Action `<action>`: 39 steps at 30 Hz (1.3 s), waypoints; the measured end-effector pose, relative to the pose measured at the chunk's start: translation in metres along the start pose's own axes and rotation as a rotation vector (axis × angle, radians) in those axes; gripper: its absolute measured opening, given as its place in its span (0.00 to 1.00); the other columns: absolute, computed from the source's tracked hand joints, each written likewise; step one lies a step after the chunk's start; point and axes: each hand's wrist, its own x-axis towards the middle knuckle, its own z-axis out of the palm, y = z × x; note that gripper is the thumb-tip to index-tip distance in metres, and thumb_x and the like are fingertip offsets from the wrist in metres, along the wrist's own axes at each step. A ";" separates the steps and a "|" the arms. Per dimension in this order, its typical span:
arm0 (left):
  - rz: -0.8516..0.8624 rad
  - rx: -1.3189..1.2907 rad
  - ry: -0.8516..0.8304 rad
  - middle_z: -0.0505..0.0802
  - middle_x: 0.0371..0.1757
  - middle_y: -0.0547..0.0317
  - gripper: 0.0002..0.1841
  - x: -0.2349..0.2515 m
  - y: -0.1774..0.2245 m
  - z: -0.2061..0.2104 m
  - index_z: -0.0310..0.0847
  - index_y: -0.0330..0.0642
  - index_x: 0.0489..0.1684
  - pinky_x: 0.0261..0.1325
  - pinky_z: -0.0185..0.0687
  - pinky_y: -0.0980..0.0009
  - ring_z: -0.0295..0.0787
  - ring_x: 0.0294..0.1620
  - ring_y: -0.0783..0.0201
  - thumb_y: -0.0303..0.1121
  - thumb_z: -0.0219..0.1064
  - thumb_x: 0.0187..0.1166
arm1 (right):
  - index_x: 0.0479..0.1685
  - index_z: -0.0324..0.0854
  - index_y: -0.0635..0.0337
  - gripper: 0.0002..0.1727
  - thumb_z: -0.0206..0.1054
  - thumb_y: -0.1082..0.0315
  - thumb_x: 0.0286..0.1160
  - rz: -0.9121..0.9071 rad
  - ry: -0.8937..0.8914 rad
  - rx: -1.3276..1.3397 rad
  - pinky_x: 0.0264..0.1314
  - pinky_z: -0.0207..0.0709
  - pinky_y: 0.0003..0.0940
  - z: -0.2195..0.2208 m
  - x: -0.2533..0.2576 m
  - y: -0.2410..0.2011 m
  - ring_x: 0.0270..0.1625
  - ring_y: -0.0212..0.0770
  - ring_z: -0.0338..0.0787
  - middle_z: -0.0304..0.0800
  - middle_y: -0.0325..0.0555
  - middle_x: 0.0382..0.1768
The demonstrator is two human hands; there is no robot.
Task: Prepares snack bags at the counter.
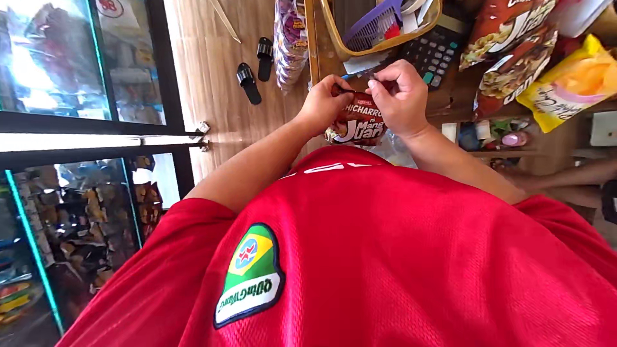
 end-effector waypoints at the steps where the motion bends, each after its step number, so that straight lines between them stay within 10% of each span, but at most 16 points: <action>1: -0.073 -0.098 0.011 0.87 0.39 0.55 0.11 0.002 -0.002 0.001 0.76 0.34 0.57 0.44 0.86 0.68 0.87 0.36 0.68 0.24 0.65 0.82 | 0.42 0.85 0.73 0.06 0.68 0.75 0.76 -0.048 -0.007 -0.036 0.46 0.85 0.23 0.000 -0.002 0.004 0.43 0.33 0.89 0.87 0.53 0.41; 5: -0.127 -0.197 0.102 0.88 0.39 0.56 0.11 0.008 -0.012 0.006 0.76 0.36 0.56 0.39 0.85 0.70 0.86 0.33 0.68 0.24 0.66 0.80 | 0.40 0.85 0.71 0.05 0.70 0.76 0.74 -0.206 0.017 -0.126 0.50 0.82 0.23 0.000 -0.008 0.015 0.45 0.36 0.88 0.87 0.54 0.38; 9: 0.207 0.094 0.148 0.87 0.64 0.45 0.07 0.004 -0.014 0.005 0.82 0.32 0.48 0.65 0.80 0.70 0.84 0.63 0.66 0.23 0.67 0.77 | 0.40 0.86 0.72 0.06 0.70 0.75 0.75 -0.112 -0.006 -0.098 0.49 0.84 0.24 0.001 -0.010 0.021 0.46 0.36 0.90 0.89 0.55 0.40; 11: 0.302 0.083 0.153 0.90 0.55 0.47 0.06 0.003 -0.018 0.007 0.82 0.31 0.47 0.58 0.83 0.73 0.88 0.54 0.69 0.23 0.66 0.78 | 0.41 0.85 0.73 0.06 0.68 0.75 0.75 -0.023 -0.001 -0.073 0.46 0.87 0.25 0.000 -0.008 0.023 0.43 0.34 0.91 0.89 0.55 0.42; 14: 0.101 0.002 0.139 0.88 0.43 0.55 0.07 0.005 -0.014 0.005 0.76 0.34 0.53 0.43 0.83 0.75 0.86 0.36 0.73 0.26 0.64 0.84 | 0.41 0.86 0.72 0.06 0.69 0.75 0.75 -0.002 -0.056 -0.102 0.49 0.83 0.23 0.001 -0.006 0.023 0.45 0.34 0.89 0.89 0.54 0.42; 21: -0.273 -0.128 0.181 0.84 0.43 0.53 0.10 0.010 -0.011 0.011 0.70 0.40 0.63 0.32 0.84 0.70 0.84 0.29 0.66 0.33 0.54 0.92 | 0.40 0.91 0.68 0.07 0.68 0.75 0.73 0.027 -0.266 -0.350 0.53 0.83 0.31 0.008 0.003 0.014 0.46 0.45 0.91 0.91 0.57 0.39; 30: -0.270 -0.185 0.269 0.87 0.46 0.51 0.12 0.005 -0.017 0.014 0.75 0.38 0.63 0.40 0.86 0.65 0.87 0.36 0.63 0.34 0.58 0.90 | 0.39 0.92 0.67 0.09 0.66 0.75 0.72 0.067 -0.434 -0.378 0.53 0.82 0.35 0.008 0.016 0.005 0.45 0.47 0.90 0.91 0.57 0.39; 39: -0.366 -0.636 0.140 0.91 0.51 0.48 0.17 -0.007 -0.026 0.012 0.72 0.34 0.70 0.52 0.89 0.63 0.91 0.46 0.60 0.26 0.59 0.85 | 0.43 0.88 0.69 0.09 0.67 0.71 0.74 0.281 -0.234 -0.317 0.49 0.82 0.26 0.004 0.001 0.005 0.43 0.35 0.88 0.89 0.55 0.45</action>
